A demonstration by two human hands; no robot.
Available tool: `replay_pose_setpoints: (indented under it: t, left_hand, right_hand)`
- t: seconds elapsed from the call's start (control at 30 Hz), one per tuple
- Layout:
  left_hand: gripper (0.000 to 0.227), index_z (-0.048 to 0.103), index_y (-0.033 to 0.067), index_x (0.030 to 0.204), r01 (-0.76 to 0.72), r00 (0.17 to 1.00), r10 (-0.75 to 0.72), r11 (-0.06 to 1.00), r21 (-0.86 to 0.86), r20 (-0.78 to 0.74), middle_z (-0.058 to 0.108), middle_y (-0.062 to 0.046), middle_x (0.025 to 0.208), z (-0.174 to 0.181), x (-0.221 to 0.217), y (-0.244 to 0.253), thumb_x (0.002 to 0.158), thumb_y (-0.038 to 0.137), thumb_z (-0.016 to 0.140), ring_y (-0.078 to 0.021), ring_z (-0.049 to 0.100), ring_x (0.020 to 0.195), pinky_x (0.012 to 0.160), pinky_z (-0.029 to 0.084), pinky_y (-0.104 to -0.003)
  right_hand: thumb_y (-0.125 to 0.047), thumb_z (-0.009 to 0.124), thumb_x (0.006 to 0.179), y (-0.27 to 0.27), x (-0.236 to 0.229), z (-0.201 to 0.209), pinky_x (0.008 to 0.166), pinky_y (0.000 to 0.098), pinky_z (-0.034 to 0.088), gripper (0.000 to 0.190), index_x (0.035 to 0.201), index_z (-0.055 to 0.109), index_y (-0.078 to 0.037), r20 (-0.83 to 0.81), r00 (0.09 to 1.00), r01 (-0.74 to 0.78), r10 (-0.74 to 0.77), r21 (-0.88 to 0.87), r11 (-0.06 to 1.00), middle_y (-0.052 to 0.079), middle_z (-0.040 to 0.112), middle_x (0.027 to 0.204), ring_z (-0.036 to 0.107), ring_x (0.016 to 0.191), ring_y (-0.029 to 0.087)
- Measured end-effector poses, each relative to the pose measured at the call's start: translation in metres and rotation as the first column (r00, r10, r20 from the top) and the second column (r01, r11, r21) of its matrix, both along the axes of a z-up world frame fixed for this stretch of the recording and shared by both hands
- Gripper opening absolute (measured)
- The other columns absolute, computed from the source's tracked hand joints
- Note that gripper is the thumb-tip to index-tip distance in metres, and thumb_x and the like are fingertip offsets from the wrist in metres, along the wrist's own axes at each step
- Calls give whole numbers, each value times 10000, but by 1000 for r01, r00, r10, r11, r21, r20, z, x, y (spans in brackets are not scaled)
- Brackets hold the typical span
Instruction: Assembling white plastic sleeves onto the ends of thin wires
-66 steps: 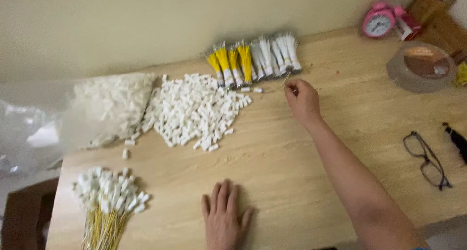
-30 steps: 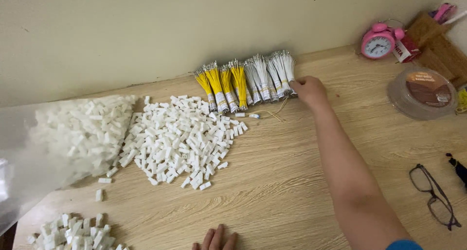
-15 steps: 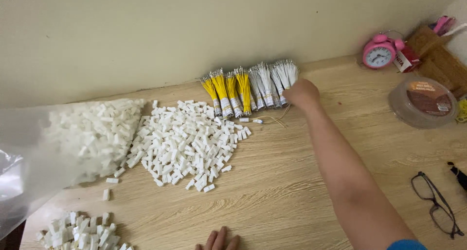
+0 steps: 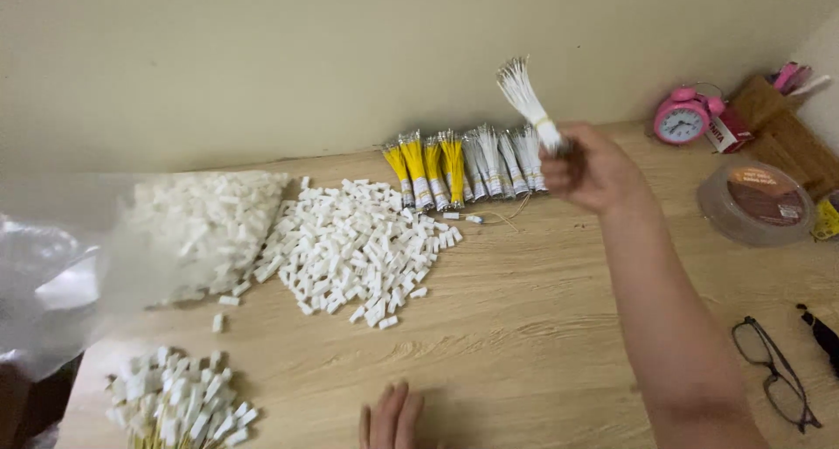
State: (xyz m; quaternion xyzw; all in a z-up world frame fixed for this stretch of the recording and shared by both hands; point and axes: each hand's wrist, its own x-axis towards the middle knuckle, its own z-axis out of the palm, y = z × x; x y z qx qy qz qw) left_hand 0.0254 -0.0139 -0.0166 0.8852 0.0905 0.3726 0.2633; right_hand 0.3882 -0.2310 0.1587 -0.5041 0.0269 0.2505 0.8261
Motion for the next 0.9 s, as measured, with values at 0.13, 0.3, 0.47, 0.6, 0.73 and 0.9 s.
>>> replay_pose_setpoints:
  t: [0.13,0.3,0.47,0.6,0.73,0.9]
  left_hand:
    - [491,502,132,1332,293,950,-312,903,315,10,536,-85,1395,127,31,28,925,376,630,-278,513,1315,1107,313,-594]
    - [641,247,111,1510,532,839,-460,582,615,-291,366,-75,1564,192,73,34,952,86,562,-283,292,1463,1187,148,-593]
    - [339,540,173,1227,500,845,-520,684,532,-126,602,-41,844,152,71,32,912,298,559,-242,600,958,986,365,-488]
    - [399,506,133,1271,449,773,-431,890,-78,-465,676,-186,796,141,50,24,955,377,524,-434,695,748,665,522,-573]
    - [395,520,124,1265,370,709,-493,869,-328,-505,660,-235,770,142,39,12,957,370,517,-491,661,809,676,498,-581]
    - [374,541,115,1248,406,692,-601,782,-472,-400,654,-261,820,161,26,6,928,306,544,-521,633,829,630,476,-586]
  right_hand:
    - [-183,589,838,16,-102,4,389,234,211,116,806,518,-97,-8,993,-116,115,-63,991,25,501,639,319,458,73]
    - [-185,586,851,34,-211,-10,368,225,279,155,895,573,-37,-114,811,-567,574,88,819,42,497,678,346,458,84]
    - [-276,516,938,29,-250,-26,348,229,360,238,850,570,-62,-127,918,-371,375,52,927,72,539,688,462,456,120]
    - [-229,540,998,41,-261,-24,497,328,489,266,1131,547,1,244,969,70,-27,-169,983,156,579,818,589,603,218]
    - [-32,693,893,62,-293,-19,567,288,538,81,955,668,13,736,676,382,25,-380,842,112,617,750,633,626,180]
    - [-60,748,839,70,-294,-22,545,225,522,65,894,717,-74,867,445,495,223,-446,746,43,628,730,631,637,149]
